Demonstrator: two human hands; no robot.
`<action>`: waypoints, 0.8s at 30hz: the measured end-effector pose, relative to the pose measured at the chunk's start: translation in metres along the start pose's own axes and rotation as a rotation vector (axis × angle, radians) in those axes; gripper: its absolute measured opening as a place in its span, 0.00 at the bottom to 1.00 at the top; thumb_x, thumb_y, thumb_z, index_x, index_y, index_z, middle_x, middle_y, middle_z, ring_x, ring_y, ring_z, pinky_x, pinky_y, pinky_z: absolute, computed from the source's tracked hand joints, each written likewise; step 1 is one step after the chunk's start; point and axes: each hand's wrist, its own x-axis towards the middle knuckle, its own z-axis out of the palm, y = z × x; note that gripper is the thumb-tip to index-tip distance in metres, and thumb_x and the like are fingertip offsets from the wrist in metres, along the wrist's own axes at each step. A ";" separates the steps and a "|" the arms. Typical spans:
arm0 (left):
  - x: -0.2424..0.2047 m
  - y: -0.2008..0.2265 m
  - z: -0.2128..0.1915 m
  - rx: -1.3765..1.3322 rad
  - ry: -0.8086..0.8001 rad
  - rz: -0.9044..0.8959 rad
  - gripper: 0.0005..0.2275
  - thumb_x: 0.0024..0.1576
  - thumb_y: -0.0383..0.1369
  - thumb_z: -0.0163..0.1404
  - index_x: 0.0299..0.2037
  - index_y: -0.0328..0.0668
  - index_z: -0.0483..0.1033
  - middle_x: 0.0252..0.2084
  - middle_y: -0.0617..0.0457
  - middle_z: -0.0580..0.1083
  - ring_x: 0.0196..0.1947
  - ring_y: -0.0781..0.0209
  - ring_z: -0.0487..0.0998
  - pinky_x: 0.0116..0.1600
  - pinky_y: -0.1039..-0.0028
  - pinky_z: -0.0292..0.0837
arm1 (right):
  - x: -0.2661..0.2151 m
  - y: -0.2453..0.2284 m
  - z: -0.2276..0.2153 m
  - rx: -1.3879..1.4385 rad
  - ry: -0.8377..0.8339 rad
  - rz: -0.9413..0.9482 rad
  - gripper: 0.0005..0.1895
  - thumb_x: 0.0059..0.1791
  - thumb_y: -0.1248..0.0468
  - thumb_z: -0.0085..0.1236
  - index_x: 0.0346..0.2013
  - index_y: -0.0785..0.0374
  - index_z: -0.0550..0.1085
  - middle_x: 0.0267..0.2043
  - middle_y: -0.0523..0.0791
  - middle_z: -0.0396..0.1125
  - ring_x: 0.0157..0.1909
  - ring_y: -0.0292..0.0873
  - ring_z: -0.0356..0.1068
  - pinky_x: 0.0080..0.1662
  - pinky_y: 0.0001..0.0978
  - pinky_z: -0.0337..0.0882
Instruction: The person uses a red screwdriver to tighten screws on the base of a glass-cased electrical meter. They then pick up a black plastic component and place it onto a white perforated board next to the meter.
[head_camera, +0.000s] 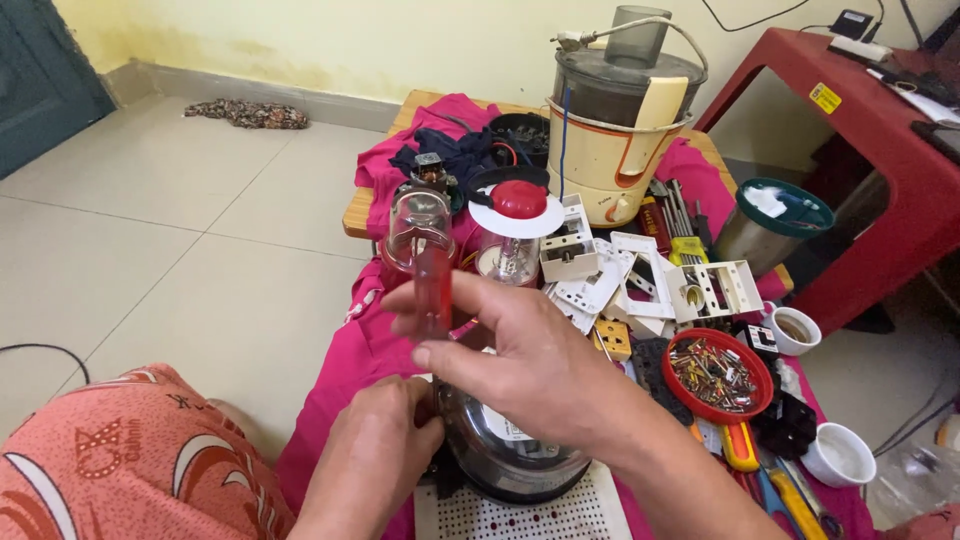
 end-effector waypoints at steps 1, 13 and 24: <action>0.001 -0.003 0.003 0.000 -0.001 0.003 0.07 0.50 0.33 0.55 0.37 0.51 0.83 0.33 0.54 0.83 0.33 0.54 0.84 0.42 0.64 0.79 | 0.000 0.000 0.001 -0.001 0.002 0.001 0.21 0.44 0.65 0.56 0.52 0.59 0.79 0.44 0.40 0.80 0.39 0.33 0.75 0.42 0.26 0.73; 0.001 -0.008 0.004 -0.008 0.027 0.107 0.06 0.50 0.31 0.55 0.37 0.49 0.81 0.38 0.57 0.81 0.36 0.57 0.84 0.46 0.65 0.79 | 0.000 0.001 0.010 0.144 0.268 0.027 0.10 0.44 0.67 0.67 0.38 0.61 0.76 0.28 0.41 0.70 0.25 0.35 0.66 0.27 0.24 0.69; 0.010 -0.008 0.009 0.153 0.023 0.097 0.05 0.51 0.36 0.56 0.35 0.52 0.81 0.36 0.60 0.79 0.35 0.58 0.82 0.46 0.67 0.78 | -0.031 0.070 -0.089 0.543 0.681 0.060 0.13 0.51 0.67 0.56 0.49 0.67 0.75 0.39 0.47 0.70 0.37 0.37 0.67 0.40 0.28 0.68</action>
